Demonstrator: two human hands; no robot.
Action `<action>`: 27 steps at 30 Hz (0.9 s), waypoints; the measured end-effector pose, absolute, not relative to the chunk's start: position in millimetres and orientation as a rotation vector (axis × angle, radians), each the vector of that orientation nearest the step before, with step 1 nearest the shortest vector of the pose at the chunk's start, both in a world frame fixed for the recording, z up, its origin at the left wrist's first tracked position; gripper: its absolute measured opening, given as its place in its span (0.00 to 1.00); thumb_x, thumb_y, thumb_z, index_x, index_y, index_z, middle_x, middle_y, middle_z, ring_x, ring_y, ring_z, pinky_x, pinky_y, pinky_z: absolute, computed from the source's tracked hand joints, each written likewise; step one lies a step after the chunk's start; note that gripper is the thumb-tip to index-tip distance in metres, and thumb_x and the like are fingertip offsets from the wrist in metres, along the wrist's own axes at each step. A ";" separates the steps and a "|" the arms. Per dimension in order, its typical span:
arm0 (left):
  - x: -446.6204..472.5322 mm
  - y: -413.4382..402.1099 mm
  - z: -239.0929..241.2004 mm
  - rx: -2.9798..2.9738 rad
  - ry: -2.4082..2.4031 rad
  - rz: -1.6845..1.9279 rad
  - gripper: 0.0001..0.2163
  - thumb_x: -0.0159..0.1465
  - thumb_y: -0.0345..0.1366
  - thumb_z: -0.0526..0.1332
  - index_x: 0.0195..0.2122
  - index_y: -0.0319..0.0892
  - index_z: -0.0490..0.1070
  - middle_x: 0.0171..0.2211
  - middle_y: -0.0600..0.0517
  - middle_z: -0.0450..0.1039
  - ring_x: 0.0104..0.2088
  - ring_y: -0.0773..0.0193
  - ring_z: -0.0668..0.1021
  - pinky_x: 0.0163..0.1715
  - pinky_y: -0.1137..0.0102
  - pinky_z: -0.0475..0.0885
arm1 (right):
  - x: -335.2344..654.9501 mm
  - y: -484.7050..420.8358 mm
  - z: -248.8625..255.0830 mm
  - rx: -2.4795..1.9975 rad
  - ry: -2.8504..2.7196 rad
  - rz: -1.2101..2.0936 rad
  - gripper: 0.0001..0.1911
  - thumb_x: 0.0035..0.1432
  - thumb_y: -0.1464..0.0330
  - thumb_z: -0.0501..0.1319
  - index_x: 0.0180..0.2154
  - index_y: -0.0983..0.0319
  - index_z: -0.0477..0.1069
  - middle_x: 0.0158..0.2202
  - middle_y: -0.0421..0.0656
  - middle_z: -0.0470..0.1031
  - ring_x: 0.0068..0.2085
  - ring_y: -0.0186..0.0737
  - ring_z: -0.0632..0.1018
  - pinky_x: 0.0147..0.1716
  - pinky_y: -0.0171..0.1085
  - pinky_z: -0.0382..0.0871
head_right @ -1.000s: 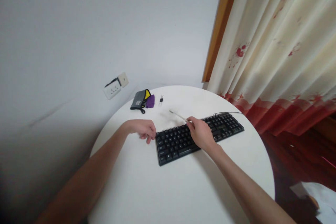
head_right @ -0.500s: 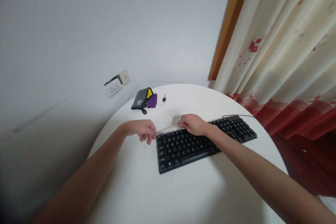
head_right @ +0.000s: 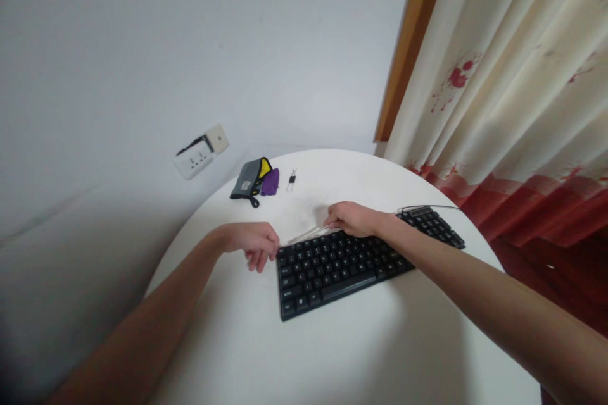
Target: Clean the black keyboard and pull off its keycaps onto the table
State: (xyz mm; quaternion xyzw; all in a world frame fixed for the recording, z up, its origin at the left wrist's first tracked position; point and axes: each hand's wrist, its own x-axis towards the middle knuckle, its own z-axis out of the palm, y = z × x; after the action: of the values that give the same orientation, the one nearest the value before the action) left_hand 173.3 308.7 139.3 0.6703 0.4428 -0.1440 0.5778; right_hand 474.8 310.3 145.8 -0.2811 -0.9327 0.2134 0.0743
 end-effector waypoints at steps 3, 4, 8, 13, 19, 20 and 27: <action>173.1 308.9 138.2 1.553 1.061 -0.328 0.07 0.50 0.37 0.60 0.26 0.40 0.72 0.21 0.48 0.78 0.19 0.65 0.76 0.18 0.76 0.60 | 493.5 314.9 147.9 -0.889 -2.799 0.617 0.14 0.63 0.75 0.53 0.34 0.65 0.78 0.34 0.46 0.75 0.37 0.39 0.74 0.40 0.34 0.63; 172.9 309.2 138.2 1.553 1.070 -0.320 0.07 0.50 0.37 0.60 0.26 0.40 0.72 0.21 0.48 0.78 0.19 0.65 0.76 0.19 0.76 0.61 | 500.6 315.4 149.1 -0.903 -2.801 0.622 0.14 0.63 0.74 0.53 0.33 0.65 0.78 0.34 0.47 0.75 0.37 0.40 0.74 0.40 0.35 0.64; 172.4 310.2 140.8 1.558 1.122 -0.312 0.07 0.48 0.37 0.61 0.27 0.40 0.73 0.22 0.49 0.78 0.21 0.65 0.77 0.22 0.75 0.64 | 527.9 310.0 154.4 -0.983 -2.781 0.669 0.15 0.64 0.73 0.53 0.34 0.64 0.78 0.34 0.46 0.76 0.38 0.40 0.74 0.42 0.35 0.64; 171.4 311.5 143.7 1.595 1.165 -0.280 0.09 0.48 0.39 0.63 0.28 0.40 0.76 0.24 0.49 0.79 0.23 0.65 0.78 0.24 0.75 0.64 | 544.7 293.4 156.4 -1.050 -2.730 0.678 0.15 0.64 0.73 0.52 0.35 0.64 0.78 0.36 0.47 0.77 0.39 0.40 0.75 0.43 0.37 0.64; 171.1 312.3 143.0 1.631 1.225 -0.198 0.08 0.49 0.38 0.61 0.26 0.39 0.76 0.24 0.49 0.79 0.23 0.65 0.78 0.25 0.75 0.65 | 543.0 267.4 157.9 -1.094 -2.731 0.563 0.17 0.67 0.70 0.50 0.36 0.64 0.78 0.37 0.48 0.76 0.39 0.40 0.74 0.42 0.36 0.64; 171.4 312.4 142.9 1.644 1.227 -0.190 0.08 0.49 0.37 0.60 0.25 0.39 0.76 0.24 0.49 0.79 0.23 0.66 0.78 0.24 0.76 0.65 | 543.2 262.7 157.6 -1.105 -2.727 0.541 0.17 0.68 0.70 0.50 0.36 0.64 0.78 0.37 0.48 0.76 0.39 0.40 0.74 0.41 0.36 0.64; 171.3 315.9 138.9 1.658 1.232 -0.200 0.08 0.48 0.37 0.59 0.26 0.39 0.75 0.26 0.49 0.79 0.23 0.65 0.78 0.22 0.77 0.61 | 563.9 237.3 150.7 -1.179 -2.670 0.460 0.16 0.67 0.70 0.51 0.36 0.63 0.78 0.36 0.48 0.76 0.39 0.41 0.74 0.41 0.37 0.65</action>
State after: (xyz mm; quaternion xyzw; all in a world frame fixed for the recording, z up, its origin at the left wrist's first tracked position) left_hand 171.3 315.9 138.9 0.6882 0.5112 -0.0830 0.5081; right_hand 563.9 237.3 150.7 -0.3974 -0.8996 0.1549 0.0935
